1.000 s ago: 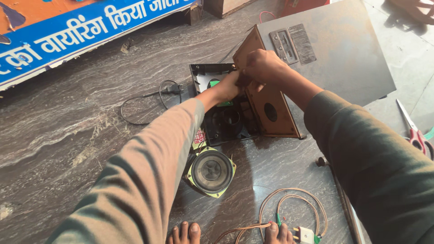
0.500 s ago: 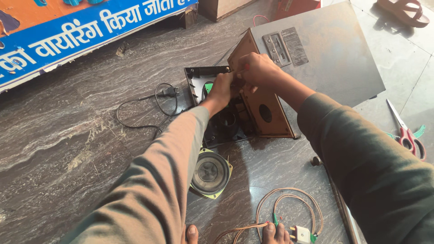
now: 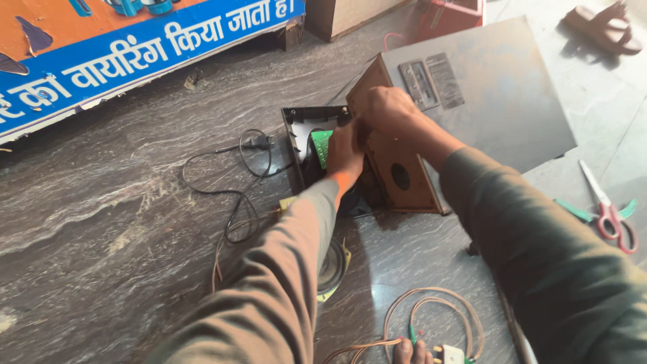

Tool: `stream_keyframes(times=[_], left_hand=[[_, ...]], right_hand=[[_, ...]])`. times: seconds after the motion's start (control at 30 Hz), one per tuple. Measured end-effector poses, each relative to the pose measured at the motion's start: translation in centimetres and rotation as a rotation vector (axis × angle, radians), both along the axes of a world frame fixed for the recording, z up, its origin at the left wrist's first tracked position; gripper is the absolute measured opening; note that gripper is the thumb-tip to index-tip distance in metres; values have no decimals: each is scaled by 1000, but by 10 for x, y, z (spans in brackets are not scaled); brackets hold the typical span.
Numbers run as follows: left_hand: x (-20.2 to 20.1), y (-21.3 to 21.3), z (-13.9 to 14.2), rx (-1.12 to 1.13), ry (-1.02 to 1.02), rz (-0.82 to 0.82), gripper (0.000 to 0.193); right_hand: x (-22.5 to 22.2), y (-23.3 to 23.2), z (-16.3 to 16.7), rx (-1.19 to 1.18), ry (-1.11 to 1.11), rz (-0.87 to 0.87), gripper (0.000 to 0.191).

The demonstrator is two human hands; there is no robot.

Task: The person uses a hammer and screwdriver to pry open a black electronic device, then removes and replaces an internal circuit board. They reassemble the device and test it by pressing buttons on the front panel.

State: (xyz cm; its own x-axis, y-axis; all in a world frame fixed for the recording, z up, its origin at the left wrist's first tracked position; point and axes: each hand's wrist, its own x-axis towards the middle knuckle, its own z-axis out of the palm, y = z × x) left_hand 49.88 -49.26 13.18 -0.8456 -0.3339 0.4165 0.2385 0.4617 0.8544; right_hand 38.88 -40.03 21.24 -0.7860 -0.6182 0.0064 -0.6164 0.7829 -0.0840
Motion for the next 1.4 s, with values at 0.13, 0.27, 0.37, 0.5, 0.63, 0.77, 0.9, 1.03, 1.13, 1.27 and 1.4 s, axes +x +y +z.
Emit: stream_keyframes(times=[0.13, 0.27, 0.37, 0.5, 0.63, 0.77, 0.9, 1.03, 1.13, 1.27, 1.4], left_hand=[[-2, 17, -6, 48, -59, 207, 16], [-7, 2, -11, -74, 62, 205, 36], [-10, -22, -11, 42, 34, -122, 35], [-11, -39, -3, 146, -58, -421, 48], [-9, -40, 6, 44, -145, -301, 43], [-2, -30, 16, 75, -143, -235, 45], [-2, -26, 29, -233, -152, -55, 40], [-2, -21, 31, -264, -194, 50, 53], [-3, -22, 23, -186, -154, 25, 50], [-8, -33, 8, -145, 34, -213, 40], [-11, -44, 8, 35, -45, -370, 41]], right_hand=[[3, -6, 10, -40, 5, 230, 19], [9, -4, 30, -40, -56, 455, 12], [8, 4, 44, -77, -54, 761, 15], [11, 10, 55, -91, -36, 879, 18], [27, 2, 60, -32, -181, 499, 10], [38, -14, 72, 179, -204, 197, 42], [34, -18, 79, 262, -333, -92, 35], [21, -9, 67, -273, -388, -44, 16], [7, -6, 53, -217, -385, 8, 17], [-7, 1, 41, -205, -143, 286, 27], [-7, 0, 36, -158, -123, 330, 28]])
